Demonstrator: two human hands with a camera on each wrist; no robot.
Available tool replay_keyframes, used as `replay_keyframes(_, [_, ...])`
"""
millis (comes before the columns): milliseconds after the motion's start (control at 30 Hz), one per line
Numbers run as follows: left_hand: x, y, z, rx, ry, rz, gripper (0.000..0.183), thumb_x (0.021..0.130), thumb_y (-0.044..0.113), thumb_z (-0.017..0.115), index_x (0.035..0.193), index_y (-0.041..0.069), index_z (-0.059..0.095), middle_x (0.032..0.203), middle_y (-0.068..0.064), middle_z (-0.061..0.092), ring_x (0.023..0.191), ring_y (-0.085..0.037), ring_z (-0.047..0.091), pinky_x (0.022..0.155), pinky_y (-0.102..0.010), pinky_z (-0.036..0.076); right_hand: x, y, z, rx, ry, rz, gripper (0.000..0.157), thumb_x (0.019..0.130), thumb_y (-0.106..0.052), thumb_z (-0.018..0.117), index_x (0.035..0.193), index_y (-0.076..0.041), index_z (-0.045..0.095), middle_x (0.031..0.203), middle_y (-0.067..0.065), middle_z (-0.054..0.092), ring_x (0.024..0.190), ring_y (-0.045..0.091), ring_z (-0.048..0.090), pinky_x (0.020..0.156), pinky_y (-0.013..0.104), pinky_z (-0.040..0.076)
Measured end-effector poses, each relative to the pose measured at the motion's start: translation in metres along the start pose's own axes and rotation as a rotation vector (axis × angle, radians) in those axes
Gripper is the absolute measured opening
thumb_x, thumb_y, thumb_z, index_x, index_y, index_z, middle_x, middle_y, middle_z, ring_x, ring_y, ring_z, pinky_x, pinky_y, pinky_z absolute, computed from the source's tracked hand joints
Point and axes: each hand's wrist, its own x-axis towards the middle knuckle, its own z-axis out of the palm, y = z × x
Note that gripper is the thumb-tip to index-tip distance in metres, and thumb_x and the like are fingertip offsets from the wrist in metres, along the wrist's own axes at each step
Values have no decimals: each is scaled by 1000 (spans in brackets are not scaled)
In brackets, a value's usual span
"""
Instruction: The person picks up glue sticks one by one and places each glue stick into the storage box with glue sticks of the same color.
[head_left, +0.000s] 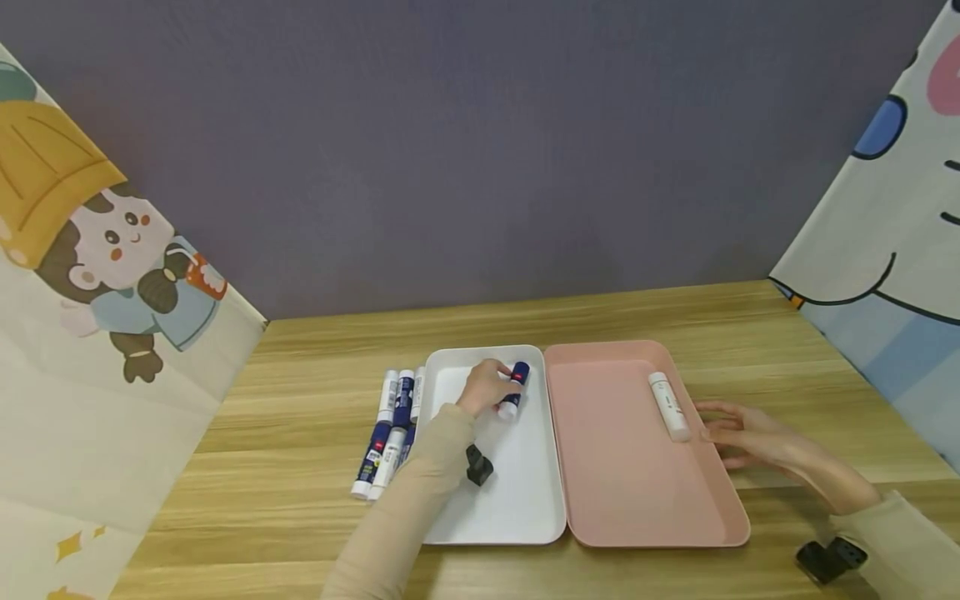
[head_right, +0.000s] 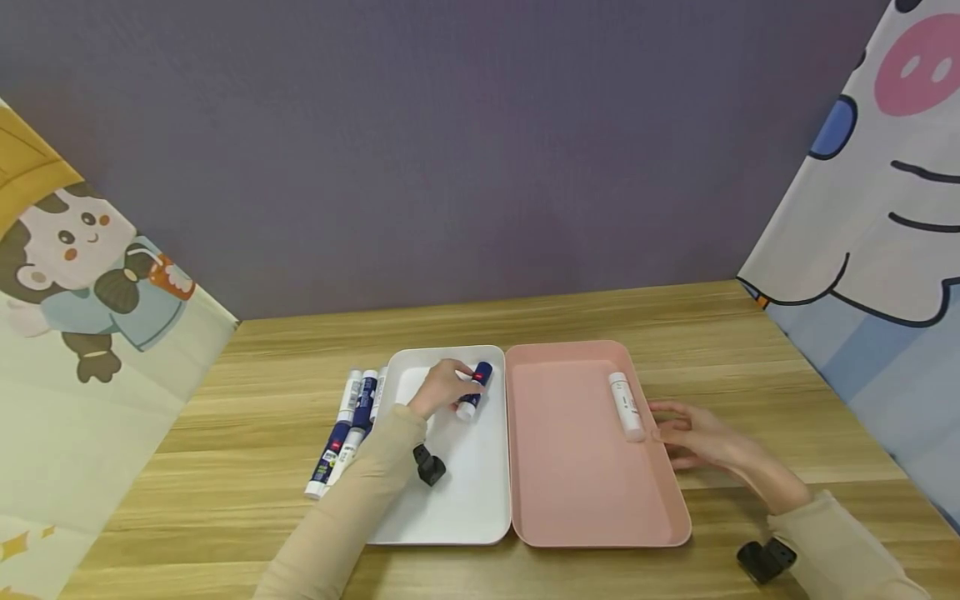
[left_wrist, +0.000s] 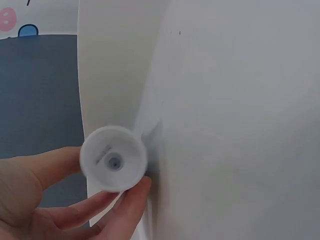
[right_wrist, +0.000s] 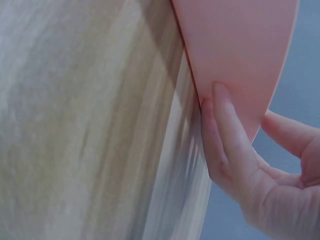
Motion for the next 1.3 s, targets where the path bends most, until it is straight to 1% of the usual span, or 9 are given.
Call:
replay_keyframes(100, [-3, 1, -2, -8, -6, 6, 32, 74, 11, 69, 99, -5, 57, 69, -15, 61, 44, -16, 56, 43, -23, 49, 0, 0, 0, -1, 0, -1, 66, 91, -17, 49, 131, 15, 7, 114, 24, 48, 92, 27, 57, 73, 43, 51])
replay_keyframes(167, [-4, 2, -4, -20, -13, 5, 29, 76, 10, 67, 99, -5, 57, 66, -15, 61, 44, -16, 56, 44, -25, 50, 0, 1, -1, -2, -2, -2, 65, 91, -17, 48, 131, 15, 8, 114, 24, 48, 92, 27, 57, 73, 43, 51])
replay_keyframes(333, [-8, 5, -12, -24, -22, 7, 24, 79, 13, 64, 97, -3, 58, 72, -16, 62, 44, -18, 56, 45, -29, 52, 1, 2, -1, -1, 2, -2, 65, 91, -17, 49, 131, 15, 8, 114, 23, 49, 92, 26, 58, 73, 42, 52])
replay_keyframes(600, [-18, 13, -26, 104, -36, 51, 25, 82, 21, 62, 98, 2, 62, 76, -12, 64, 55, -24, 59, 49, -30, 51, 1, 2, 0, 2, 0, -8, 65, 91, -16, 49, 131, 15, 8, 112, 21, 50, 91, 26, 58, 73, 42, 52])
replay_keyframes(800, [-25, 16, -36, 161, -50, 87, 25, 83, 22, 59, 99, 3, 62, 78, -14, 64, 55, -19, 56, 46, -25, 47, 1, 0, 0, 5, -3, -7, 65, 91, -16, 49, 131, 15, 8, 113, 23, 49, 92, 27, 58, 73, 43, 51])
replay_keyframes(867, [-29, 15, -40, 178, -52, 102, 25, 84, 23, 59, 99, 4, 62, 79, -15, 64, 55, -18, 55, 46, -23, 45, -1, 1, 3, 9, -2, -8, 65, 91, -16, 48, 131, 15, 8, 113, 22, 50, 92, 27, 58, 73, 43, 51])
replay_keyframes(1000, [-38, 13, -48, 193, -56, 128, 24, 85, 24, 57, 99, 4, 62, 81, -15, 64, 61, -22, 59, 48, -23, 43, -4, 1, 8, 13, 8, -7, 64, 91, -16, 49, 131, 15, 9, 112, 21, 50, 91, 25, 58, 73, 42, 52])
replay_keyframes(1167, [-49, 9, -59, 204, -52, 157, 26, 85, 23, 57, 99, 3, 61, 82, -13, 64, 65, -25, 61, 50, -23, 45, -8, 2, 14, 12, 21, -1, 65, 91, -17, 49, 131, 15, 9, 114, 23, 49, 93, 24, 57, 74, 42, 51])
replay_keyframes(1300, [-57, 5, -67, 238, -22, 178, 24, 84, 23, 58, 97, 4, 62, 78, -7, 64, 60, -18, 60, 51, -23, 45, -11, 3, 19, 19, 30, 1, 65, 91, -16, 49, 131, 15, 9, 114, 22, 49, 93, 23, 58, 74, 42, 51])
